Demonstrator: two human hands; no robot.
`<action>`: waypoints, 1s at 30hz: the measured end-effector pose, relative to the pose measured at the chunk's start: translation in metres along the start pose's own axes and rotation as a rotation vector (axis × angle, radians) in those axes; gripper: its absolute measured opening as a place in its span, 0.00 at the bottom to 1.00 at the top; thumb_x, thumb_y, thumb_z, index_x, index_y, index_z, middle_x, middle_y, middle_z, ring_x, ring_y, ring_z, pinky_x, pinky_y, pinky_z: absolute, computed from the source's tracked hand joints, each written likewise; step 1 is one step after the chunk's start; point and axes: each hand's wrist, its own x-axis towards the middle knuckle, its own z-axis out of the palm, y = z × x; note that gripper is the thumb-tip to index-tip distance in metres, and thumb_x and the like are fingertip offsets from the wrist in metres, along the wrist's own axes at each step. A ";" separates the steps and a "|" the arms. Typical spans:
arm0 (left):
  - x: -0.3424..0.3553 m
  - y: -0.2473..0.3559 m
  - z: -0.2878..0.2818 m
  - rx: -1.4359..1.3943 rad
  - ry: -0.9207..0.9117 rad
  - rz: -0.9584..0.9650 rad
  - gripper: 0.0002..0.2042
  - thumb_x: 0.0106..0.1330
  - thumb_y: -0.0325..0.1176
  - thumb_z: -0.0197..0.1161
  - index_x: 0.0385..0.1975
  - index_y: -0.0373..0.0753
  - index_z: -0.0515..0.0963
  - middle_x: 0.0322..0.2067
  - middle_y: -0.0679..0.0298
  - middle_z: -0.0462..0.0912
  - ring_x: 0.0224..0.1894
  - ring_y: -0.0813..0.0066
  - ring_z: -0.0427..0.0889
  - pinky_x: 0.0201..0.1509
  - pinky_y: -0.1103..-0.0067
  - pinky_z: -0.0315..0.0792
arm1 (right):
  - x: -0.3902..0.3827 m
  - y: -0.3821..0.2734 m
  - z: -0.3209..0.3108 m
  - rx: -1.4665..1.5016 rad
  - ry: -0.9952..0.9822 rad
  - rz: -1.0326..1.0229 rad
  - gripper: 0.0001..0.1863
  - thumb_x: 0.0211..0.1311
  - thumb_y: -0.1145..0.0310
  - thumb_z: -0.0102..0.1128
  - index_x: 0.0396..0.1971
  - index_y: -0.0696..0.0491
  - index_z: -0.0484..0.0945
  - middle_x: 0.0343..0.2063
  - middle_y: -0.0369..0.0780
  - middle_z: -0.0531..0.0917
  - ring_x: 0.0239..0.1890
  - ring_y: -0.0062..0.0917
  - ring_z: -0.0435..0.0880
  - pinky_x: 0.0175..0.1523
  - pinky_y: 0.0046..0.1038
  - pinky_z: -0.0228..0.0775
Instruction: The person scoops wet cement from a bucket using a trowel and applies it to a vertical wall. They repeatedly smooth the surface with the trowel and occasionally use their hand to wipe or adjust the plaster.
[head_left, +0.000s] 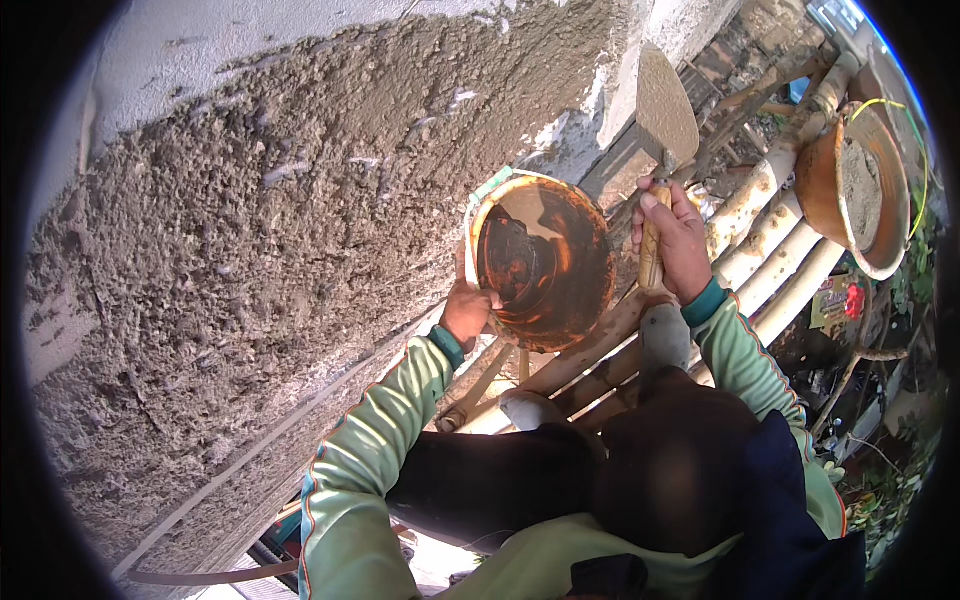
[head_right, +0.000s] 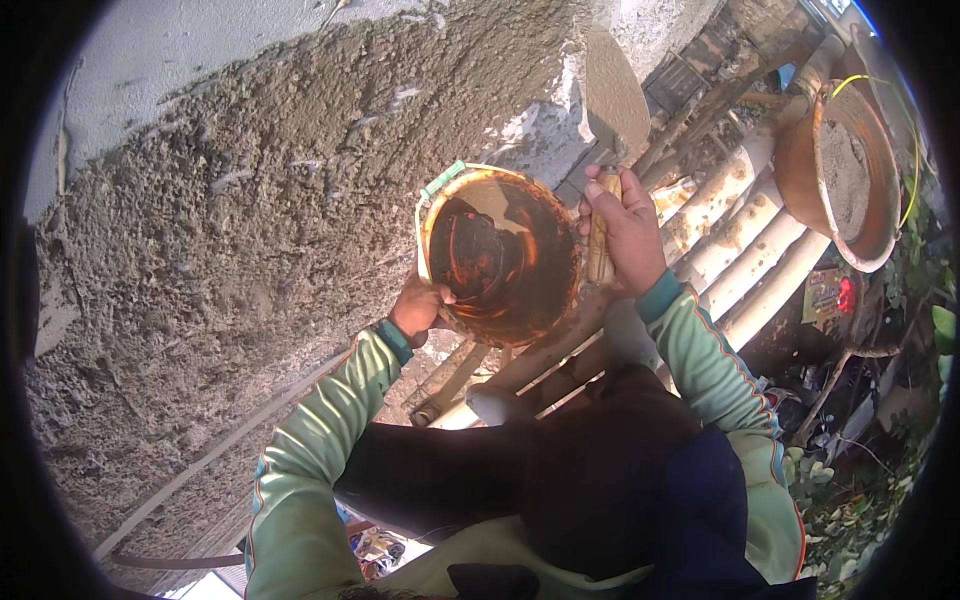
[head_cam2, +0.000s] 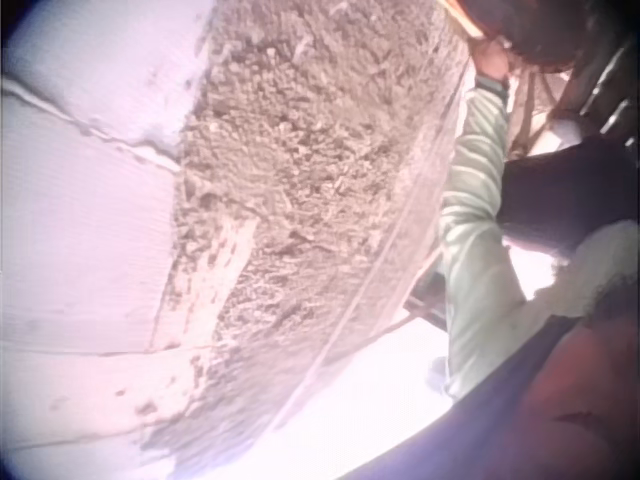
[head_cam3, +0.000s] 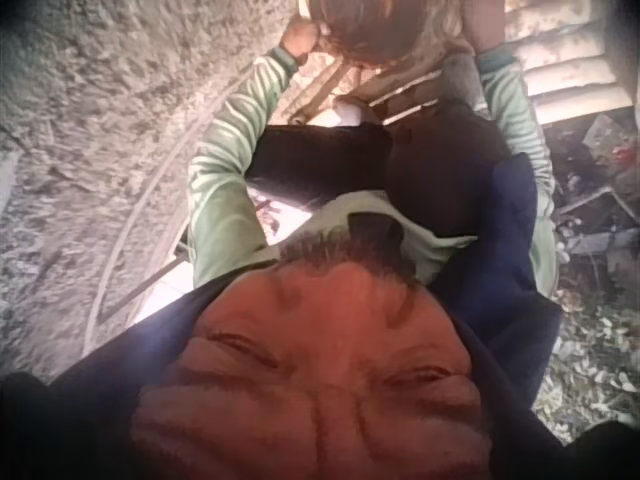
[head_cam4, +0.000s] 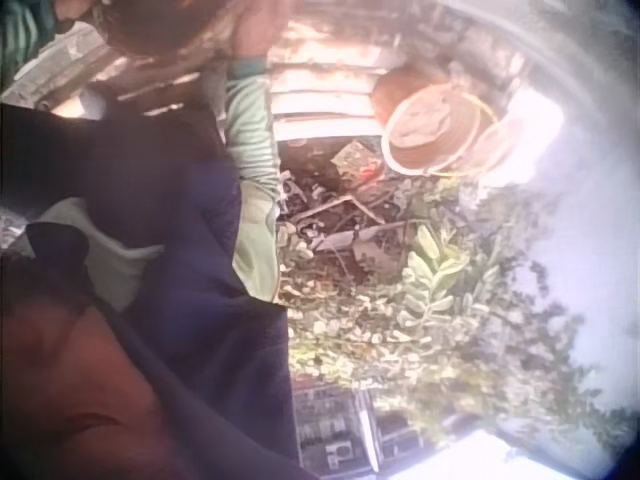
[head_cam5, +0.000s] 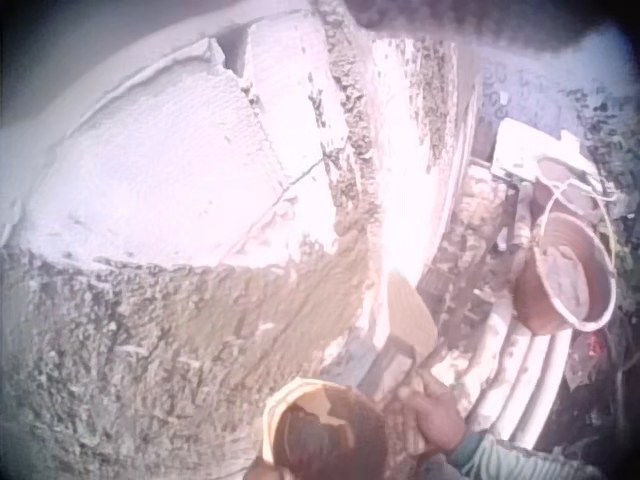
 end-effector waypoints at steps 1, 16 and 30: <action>0.000 0.008 0.001 0.003 0.007 -0.110 0.12 0.60 0.21 0.60 0.44 0.26 0.73 0.32 0.58 0.80 0.30 0.64 0.85 0.28 0.66 0.88 | -0.016 -0.010 -0.013 -0.199 -0.057 0.086 0.13 0.72 0.67 0.57 0.53 0.54 0.73 0.28 0.33 0.78 0.24 0.15 0.75 0.31 0.19 0.71; -0.016 0.033 0.039 0.504 -0.007 0.462 0.12 0.61 0.18 0.60 0.45 0.29 0.75 0.37 0.56 0.84 0.33 0.71 0.85 0.28 0.81 0.81 | -0.009 0.055 0.015 -2.154 -0.784 -0.080 0.11 0.62 0.68 0.56 0.40 0.59 0.81 0.38 0.48 0.86 0.36 0.35 0.90 0.37 0.34 0.82; -0.033 0.078 0.073 -0.074 0.085 0.310 0.38 0.59 0.19 0.56 0.73 0.39 0.53 0.44 0.59 0.81 0.31 0.78 0.79 0.23 0.84 0.73 | -0.041 -0.027 -0.006 -1.894 -0.428 -0.254 0.12 0.65 0.65 0.56 0.40 0.59 0.73 0.25 0.51 0.83 0.30 0.49 0.86 0.35 0.48 0.77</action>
